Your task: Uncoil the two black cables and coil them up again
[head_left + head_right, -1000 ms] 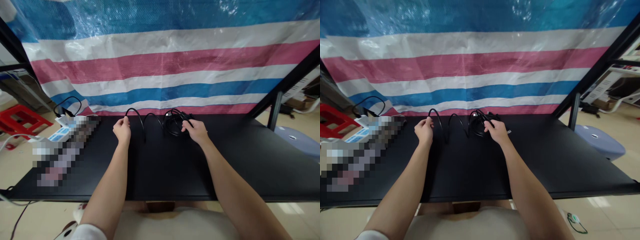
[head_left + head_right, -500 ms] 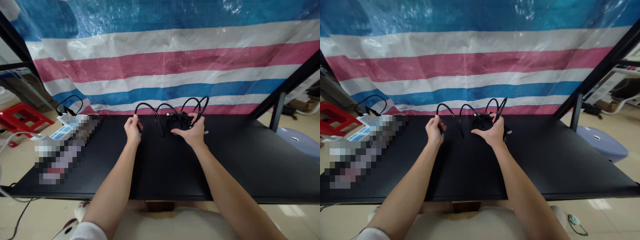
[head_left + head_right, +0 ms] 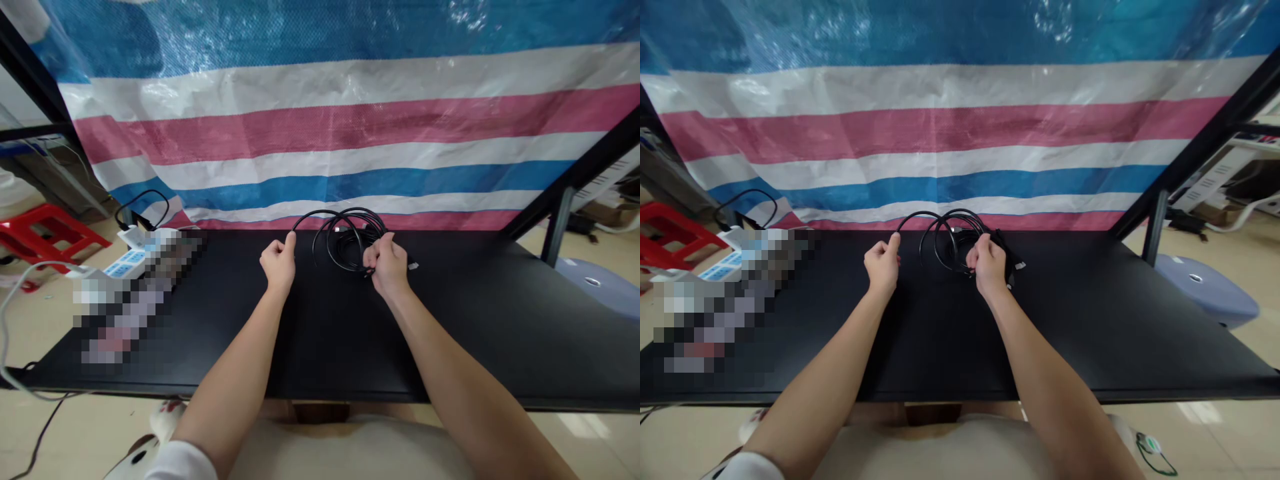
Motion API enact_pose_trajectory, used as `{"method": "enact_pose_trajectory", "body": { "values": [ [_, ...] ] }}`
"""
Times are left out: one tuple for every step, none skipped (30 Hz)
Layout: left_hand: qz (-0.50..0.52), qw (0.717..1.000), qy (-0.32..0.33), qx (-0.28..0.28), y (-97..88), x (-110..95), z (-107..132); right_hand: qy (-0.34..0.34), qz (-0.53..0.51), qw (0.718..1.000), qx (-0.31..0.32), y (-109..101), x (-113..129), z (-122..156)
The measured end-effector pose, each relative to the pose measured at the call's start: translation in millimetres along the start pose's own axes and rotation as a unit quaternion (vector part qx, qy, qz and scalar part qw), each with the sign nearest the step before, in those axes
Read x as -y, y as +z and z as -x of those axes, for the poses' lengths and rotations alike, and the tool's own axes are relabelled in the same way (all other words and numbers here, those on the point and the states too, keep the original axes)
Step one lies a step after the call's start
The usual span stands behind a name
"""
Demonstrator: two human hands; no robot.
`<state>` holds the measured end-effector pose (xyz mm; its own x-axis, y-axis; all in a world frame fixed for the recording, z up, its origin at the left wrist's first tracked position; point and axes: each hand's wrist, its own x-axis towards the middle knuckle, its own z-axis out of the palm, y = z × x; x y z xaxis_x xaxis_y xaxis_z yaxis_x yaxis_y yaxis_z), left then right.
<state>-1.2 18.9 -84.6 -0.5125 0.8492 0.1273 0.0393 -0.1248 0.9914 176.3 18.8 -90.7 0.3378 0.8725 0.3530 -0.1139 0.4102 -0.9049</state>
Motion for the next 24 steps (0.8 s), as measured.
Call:
{"method": "enact_pose_trajectory", "body": {
  "values": [
    [-0.024,0.999,0.021,-0.009,1.4,1,3,-0.005,-0.005,1.0,0.027,2,-1,3],
    [-0.047,0.998,0.043,-0.022,2.8,1,5,-0.011,0.0,0.998,0.054,4,-2,6],
    [-0.062,0.996,0.06,-0.033,4.3,1,8,-0.017,0.013,0.997,0.079,6,-4,9],
    [-0.066,0.995,0.066,-0.036,5.5,0,9,-0.023,0.032,0.994,0.099,7,-4,12],
    [-0.058,0.996,0.061,-0.03,6.4,-1,9,-0.026,0.055,0.992,0.112,8,-5,14],
    [-0.041,0.998,0.048,-0.015,6.8,-2,9,-0.026,0.08,0.99,0.112,8,-5,16],
    [-0.017,0.999,0.029,0.009,6.5,-3,7,-0.025,0.103,0.989,0.101,8,-4,18],
    [0.008,0.999,0.01,0.039,5.5,-4,4,-0.025,0.125,0.989,0.081,9,-3,19],
    [0.032,0.997,-0.007,0.073,3.7,-5,1,-0.027,0.142,0.988,0.056,9,-1,20],
    [0.051,0.993,-0.018,0.106,1.2,-6,-2,-0.031,0.156,0.987,0.033,9,1,20],
    [0.064,0.988,-0.024,0.137,-1.7,-7,-6,-0.036,0.166,0.985,0.016,9,3,20],
    [0.071,0.984,-0.028,0.163,-4.7,-7,-9,-0.04,0.172,0.984,0.008,9,5,21],
    [0.074,0.979,-0.034,0.186,-7.6,-7,-11,-0.043,0.175,0.984,0.006,9,7,21],
    [0.074,0.975,-0.044,0.207,-10.1,-6,-13,-0.045,0.176,0.983,0.007,9,8,21],
    [0.071,0.97,-0.056,0.226,-11.9,-6,-13,-0.045,0.175,0.983,0.009,9,7,21],
    [0.065,0.966,-0.068,0.241,-13.0,-6,-13,-0.044,0.172,0.984,0.012,10,6,22],
    [0.056,0.961,-0.079,0.258,-13.2,-5,-12,-0.04,0.165,0.985,0.014,10,4,22],
    [0.045,0.957,-0.084,0.275,-12.9,-5,-11,-0.033,0.153,0.988,0.018,11,1,22],
    [0.033,0.953,-0.083,0.29,-11.9,-5,-9,-0.022,0.137,0.99,0.025,11,-2,22],
    [0.024,0.95,-0.078,0.301,-10.6,-5,-8,-0.008,0.116,0.993,0.036,12,-6,22],
    [0.02,0.949,-0.071,0.308,-9.2,-5,-6,0.008,0.095,0.994,0.05,13,-9,23],
    [0.023,0.947,-0.07,0.312,-7.8,-4,-5,0.025,0.079,0.994,0.065,13,-12,23],
    [0.031,0.945,-0.078,0.315,-6.6,-4,-5,0.042,0.071,0.993,0.079,14,-15,24],
    [0.045,0.943,-0.093,0.317,-5.7,-3,-5,0.055,0.073,0.992,0.09,15,-17,25]
  ]
}}
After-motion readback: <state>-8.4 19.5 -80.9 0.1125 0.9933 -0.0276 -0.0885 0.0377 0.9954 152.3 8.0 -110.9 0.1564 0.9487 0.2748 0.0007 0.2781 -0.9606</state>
